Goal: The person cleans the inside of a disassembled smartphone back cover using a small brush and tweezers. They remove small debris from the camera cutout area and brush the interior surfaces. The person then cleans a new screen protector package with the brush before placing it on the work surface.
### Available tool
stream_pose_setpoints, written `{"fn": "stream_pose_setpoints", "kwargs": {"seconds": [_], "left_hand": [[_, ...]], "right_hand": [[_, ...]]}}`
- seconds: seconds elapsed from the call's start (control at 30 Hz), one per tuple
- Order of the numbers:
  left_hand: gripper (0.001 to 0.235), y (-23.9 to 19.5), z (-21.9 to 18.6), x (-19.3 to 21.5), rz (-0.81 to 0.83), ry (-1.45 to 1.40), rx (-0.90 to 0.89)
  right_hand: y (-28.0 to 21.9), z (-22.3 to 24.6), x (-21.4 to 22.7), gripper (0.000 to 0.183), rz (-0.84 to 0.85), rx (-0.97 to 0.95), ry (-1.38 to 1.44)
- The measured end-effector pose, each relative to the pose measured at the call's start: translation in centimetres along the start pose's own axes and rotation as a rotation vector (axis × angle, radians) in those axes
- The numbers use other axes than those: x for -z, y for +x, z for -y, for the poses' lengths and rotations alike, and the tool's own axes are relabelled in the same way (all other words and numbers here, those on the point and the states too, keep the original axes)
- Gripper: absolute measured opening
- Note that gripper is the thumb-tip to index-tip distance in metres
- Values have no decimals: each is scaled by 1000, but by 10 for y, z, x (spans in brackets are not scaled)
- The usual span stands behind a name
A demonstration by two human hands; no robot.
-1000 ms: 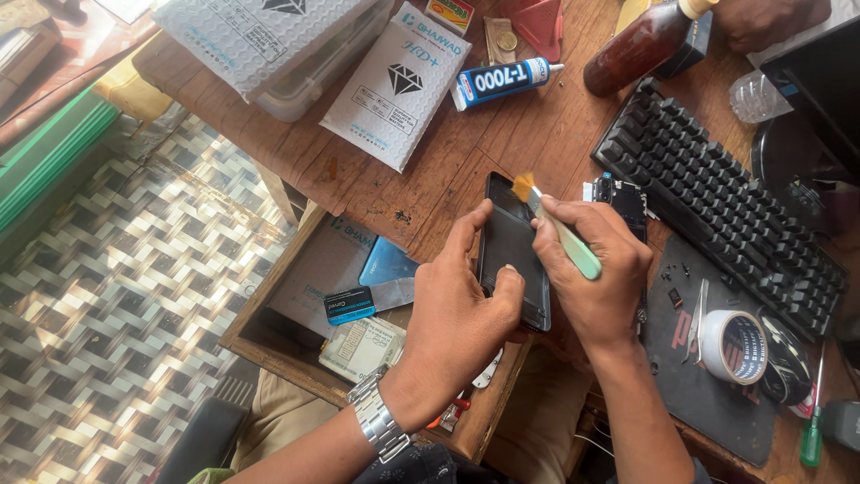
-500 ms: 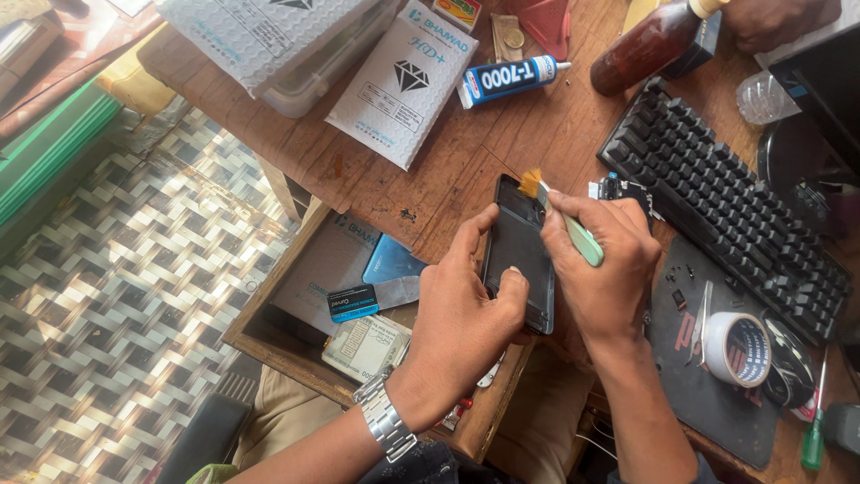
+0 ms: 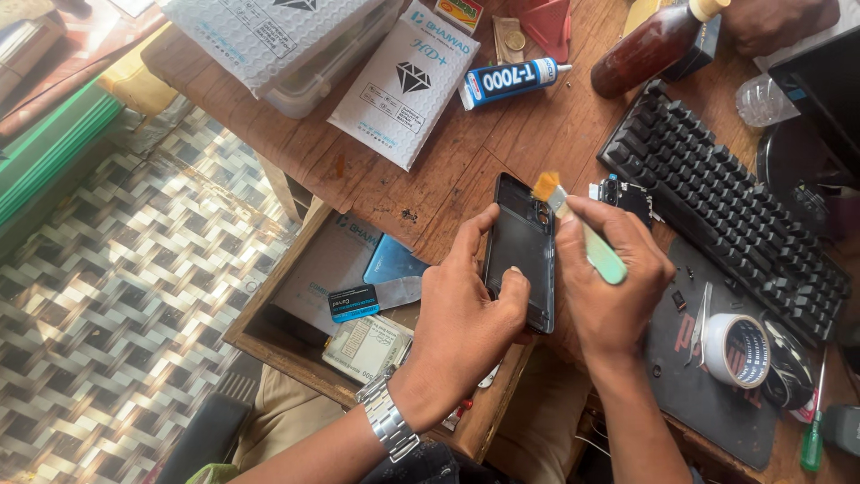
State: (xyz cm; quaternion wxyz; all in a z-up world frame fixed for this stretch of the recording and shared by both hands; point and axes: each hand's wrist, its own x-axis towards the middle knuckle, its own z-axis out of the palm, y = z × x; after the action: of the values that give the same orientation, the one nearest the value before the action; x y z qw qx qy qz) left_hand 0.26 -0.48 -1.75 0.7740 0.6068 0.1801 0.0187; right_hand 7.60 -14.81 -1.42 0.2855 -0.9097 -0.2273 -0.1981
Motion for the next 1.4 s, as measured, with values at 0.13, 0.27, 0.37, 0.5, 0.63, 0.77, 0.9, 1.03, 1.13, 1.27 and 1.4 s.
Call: {"fn": "stream_pose_setpoints", "kwargs": {"seconds": [0.13, 0.27, 0.37, 0.5, 0.63, 0.77, 0.9, 1.03, 1.13, 1.27, 1.4], "left_hand": [[66, 0, 1, 1, -6, 52, -2], [65, -1, 2, 1, -18, 37, -35], [64, -1, 4, 3, -44, 31, -105], [62, 2, 4, 0, -21, -15, -43], [64, 1, 0, 4, -27, 66, 11], [62, 1, 1, 1, -7, -38, -17], [61, 1, 0, 4, -37, 19, -71], [64, 4, 3, 2, -19, 61, -23], [67, 12, 6, 10, -38, 200, -68], [63, 22, 1, 18, -82, 342, -203], [57, 38, -8, 26, -69, 839, -97]], "right_hand": [[2, 4, -8, 18, 58, 48, 40], [9, 11, -1, 18, 15, 58, 18], [10, 12, 1, 19, 94, 79, 20], [8, 7, 3, 18, 40, 29, -3], [11, 10, -2, 17, 56, 15, 37], [12, 11, 2, 18, 47, -19, 30], [15, 12, -5, 19, -4, 56, 69], [10, -7, -2, 16, 39, 59, 55], [7, -28, 11, 15, -85, -201, 260], [3, -43, 58, 39, -246, -252, 790], [-28, -37, 111, 47, -367, -406, 696]]}}
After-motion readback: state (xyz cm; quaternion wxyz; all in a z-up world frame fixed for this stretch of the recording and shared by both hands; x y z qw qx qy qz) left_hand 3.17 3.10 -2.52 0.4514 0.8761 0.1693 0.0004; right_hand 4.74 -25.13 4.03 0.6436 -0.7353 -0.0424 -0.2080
